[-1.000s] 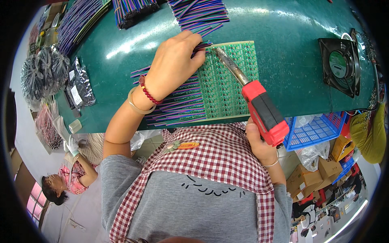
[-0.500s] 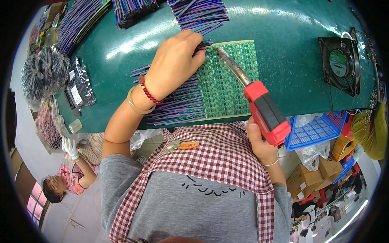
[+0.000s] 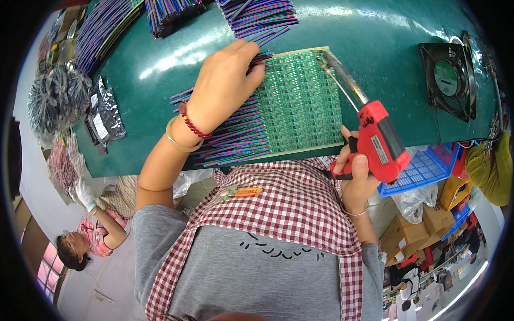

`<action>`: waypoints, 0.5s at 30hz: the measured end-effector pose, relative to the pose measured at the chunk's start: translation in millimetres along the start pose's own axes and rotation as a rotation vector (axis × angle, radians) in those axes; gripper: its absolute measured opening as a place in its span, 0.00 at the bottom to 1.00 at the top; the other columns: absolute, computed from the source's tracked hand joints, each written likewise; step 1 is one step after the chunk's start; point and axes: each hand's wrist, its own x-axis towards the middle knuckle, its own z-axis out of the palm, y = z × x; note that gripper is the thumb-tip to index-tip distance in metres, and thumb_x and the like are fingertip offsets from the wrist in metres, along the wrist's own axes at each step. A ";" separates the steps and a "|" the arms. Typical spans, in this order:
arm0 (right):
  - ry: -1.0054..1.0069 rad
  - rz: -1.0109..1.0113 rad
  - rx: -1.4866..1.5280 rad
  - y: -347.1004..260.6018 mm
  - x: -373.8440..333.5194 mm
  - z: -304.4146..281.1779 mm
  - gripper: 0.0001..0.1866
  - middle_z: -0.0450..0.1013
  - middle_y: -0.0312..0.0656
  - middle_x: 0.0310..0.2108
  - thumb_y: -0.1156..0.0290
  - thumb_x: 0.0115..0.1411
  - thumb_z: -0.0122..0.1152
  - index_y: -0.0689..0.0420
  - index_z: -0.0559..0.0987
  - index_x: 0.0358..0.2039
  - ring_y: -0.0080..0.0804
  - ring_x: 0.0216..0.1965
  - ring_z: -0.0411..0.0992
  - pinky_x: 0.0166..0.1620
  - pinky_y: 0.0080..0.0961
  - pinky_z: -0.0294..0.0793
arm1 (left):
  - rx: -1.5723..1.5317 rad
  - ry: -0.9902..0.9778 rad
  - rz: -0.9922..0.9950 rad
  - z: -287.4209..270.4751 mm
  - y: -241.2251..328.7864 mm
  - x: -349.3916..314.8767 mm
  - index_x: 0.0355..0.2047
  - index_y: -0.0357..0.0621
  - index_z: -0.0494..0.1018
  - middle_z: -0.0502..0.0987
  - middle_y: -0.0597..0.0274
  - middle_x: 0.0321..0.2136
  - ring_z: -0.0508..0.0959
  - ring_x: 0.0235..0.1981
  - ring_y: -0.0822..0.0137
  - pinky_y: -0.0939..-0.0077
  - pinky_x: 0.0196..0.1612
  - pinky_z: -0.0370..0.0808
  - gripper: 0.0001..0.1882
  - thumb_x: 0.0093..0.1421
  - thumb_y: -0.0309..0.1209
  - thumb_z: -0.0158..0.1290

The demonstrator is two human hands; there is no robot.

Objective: The person aligns and attaches ribbon cables onto a circuit board using a soldering tool.

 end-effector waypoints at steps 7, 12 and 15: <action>-0.017 0.024 0.099 -1.8 -1.0 8.5 0.25 0.68 0.40 0.18 0.56 0.68 0.51 0.70 0.67 0.50 0.23 0.15 0.66 0.66 0.53 0.62 | -0.008 -0.002 -0.065 -12.9 -1.8 -16.6 0.29 0.35 0.71 0.73 0.48 0.29 0.76 0.28 0.45 0.56 0.32 0.73 0.07 0.57 0.27 0.56; -0.045 -0.003 0.066 -3.9 1.0 3.8 0.26 0.67 0.40 0.18 0.54 0.68 0.49 0.68 0.66 0.50 0.23 0.14 0.64 0.64 0.58 0.63 | 0.052 0.117 -0.051 -14.7 -1.5 -22.8 0.30 0.36 0.71 0.73 0.50 0.30 0.76 0.29 0.46 0.59 0.33 0.73 0.07 0.59 0.26 0.56; -0.049 -0.037 0.055 -4.9 4.2 -2.7 0.26 0.66 0.40 0.17 0.53 0.68 0.48 0.67 0.66 0.50 0.23 0.13 0.64 0.63 0.59 0.64 | 0.017 0.316 0.038 -21.3 4.0 -21.1 0.31 0.36 0.72 0.72 0.52 0.30 0.76 0.28 0.51 0.63 0.32 0.74 0.04 0.59 0.23 0.57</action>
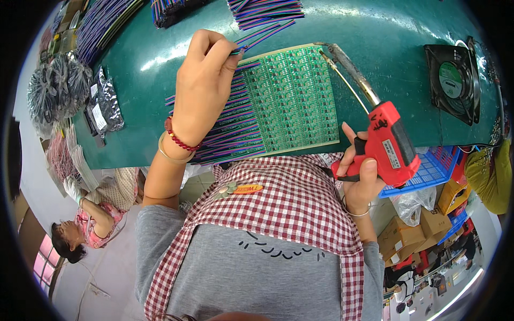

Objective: The person aligns and attaches ribbon cables onto a circuit board using a soldering tool.

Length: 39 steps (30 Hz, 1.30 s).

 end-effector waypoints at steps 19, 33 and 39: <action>-0.090 0.129 -0.026 -4.7 -4.4 7.8 0.29 0.66 0.36 0.17 0.51 0.67 0.53 0.67 0.68 0.51 0.22 0.18 0.66 0.54 0.48 0.72 | -0.221 -0.164 -0.203 9.7 -3.1 -13.2 0.32 0.36 0.70 0.73 0.49 0.30 0.77 0.26 0.47 0.59 0.28 0.75 0.07 0.54 0.23 0.56; -0.150 0.166 0.041 0.8 -5.3 5.2 0.31 0.76 0.54 0.31 0.54 0.65 0.56 0.69 0.68 0.56 0.22 0.21 0.69 0.27 0.19 0.69 | -0.161 -0.210 -0.220 4.0 -5.5 -13.0 0.32 0.34 0.70 0.74 0.52 0.27 0.76 0.24 0.58 0.70 0.27 0.73 0.10 0.52 0.22 0.60; -0.143 0.163 0.033 0.8 -5.2 4.5 0.30 0.76 0.57 0.35 0.53 0.65 0.56 0.68 0.68 0.56 0.21 0.21 0.69 0.27 0.19 0.69 | -0.190 -0.179 -0.211 5.2 -5.9 -13.3 0.33 0.34 0.71 0.75 0.51 0.28 0.77 0.25 0.55 0.68 0.28 0.73 0.10 0.53 0.22 0.59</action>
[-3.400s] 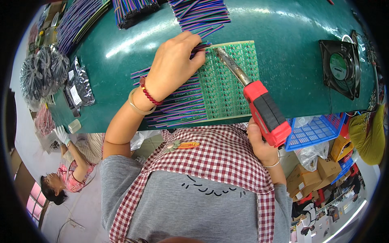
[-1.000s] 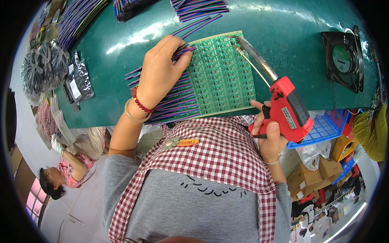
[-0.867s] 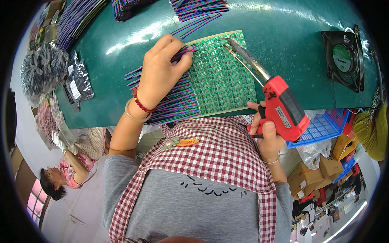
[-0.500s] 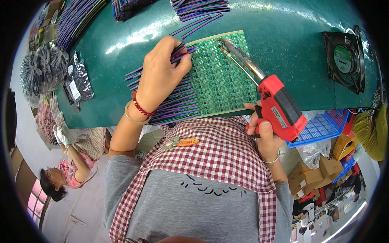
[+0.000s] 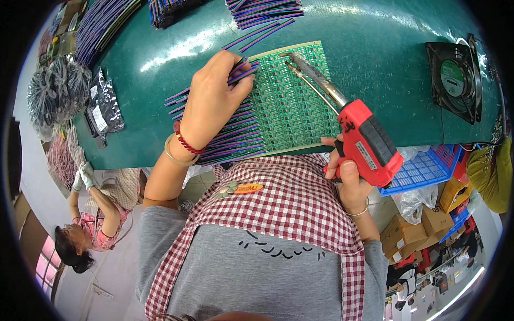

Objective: The person aligns and attaches ribbon cables onto a circuit board using a soldering tool.

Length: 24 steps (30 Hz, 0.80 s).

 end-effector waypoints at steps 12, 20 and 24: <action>0.019 0.024 -0.053 2.9 -1.1 3.2 0.28 0.67 0.37 0.17 0.53 0.65 0.56 0.68 0.70 0.51 0.23 0.17 0.66 0.52 0.45 0.74 | 0.163 -0.035 0.020 -3.2 7.2 2.2 0.31 0.38 0.78 0.77 0.53 0.28 0.78 0.26 0.53 0.67 0.31 0.75 0.07 0.52 0.25 0.63; -0.059 0.109 -0.082 3.9 -3.7 3.7 0.28 0.69 0.39 0.20 0.56 0.66 0.56 0.68 0.68 0.54 0.24 0.20 0.68 0.35 0.30 0.76 | 0.170 -0.083 0.041 -1.9 2.6 6.9 0.31 0.39 0.79 0.79 0.53 0.27 0.80 0.27 0.52 0.65 0.31 0.76 0.07 0.53 0.28 0.63; -0.114 0.033 -0.115 3.3 -1.6 0.0 0.26 0.69 0.40 0.22 0.59 0.67 0.55 0.68 0.68 0.55 0.24 0.20 0.67 0.29 0.25 0.73 | 0.183 -0.087 0.069 -2.2 4.0 8.6 0.31 0.40 0.79 0.80 0.55 0.27 0.80 0.27 0.52 0.64 0.31 0.76 0.08 0.53 0.30 0.62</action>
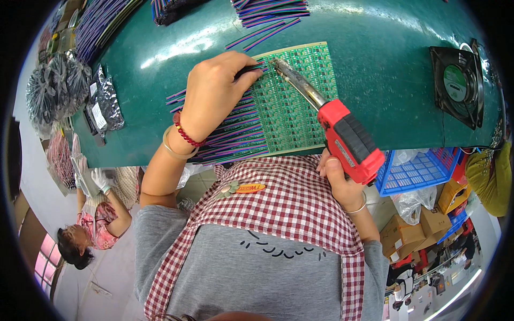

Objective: The person aligns and attaches ribbon cables onto a circuit board using a soldering tool.

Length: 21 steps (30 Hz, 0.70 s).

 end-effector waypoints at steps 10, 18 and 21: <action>-0.032 -0.010 -0.150 -2.1 -1.5 0.7 0.19 0.70 0.40 0.23 0.65 0.67 0.53 0.67 0.70 0.50 0.23 0.22 0.68 0.28 0.22 0.71 | 0.041 -0.057 -0.012 -3.1 -4.6 4.5 0.31 0.41 0.80 0.81 0.56 0.29 0.81 0.28 0.53 0.63 0.31 0.77 0.07 0.53 0.31 0.62; -0.010 -0.038 -0.250 -0.5 -6.1 -1.3 0.19 0.70 0.41 0.25 0.65 0.67 0.54 0.67 0.70 0.50 0.24 0.23 0.68 0.28 0.22 0.70 | 0.032 -0.060 -0.020 -1.4 -3.1 5.9 0.30 0.41 0.80 0.81 0.56 0.28 0.81 0.28 0.53 0.63 0.31 0.77 0.07 0.53 0.30 0.60; 0.004 -0.006 -0.180 -7.0 -6.5 -1.0 0.21 0.70 0.41 0.25 0.64 0.66 0.55 0.68 0.69 0.53 0.24 0.23 0.68 0.28 0.22 0.70 | 0.026 -0.051 -0.018 -1.9 -3.3 5.8 0.30 0.41 0.80 0.81 0.56 0.28 0.81 0.27 0.53 0.62 0.31 0.76 0.06 0.53 0.30 0.60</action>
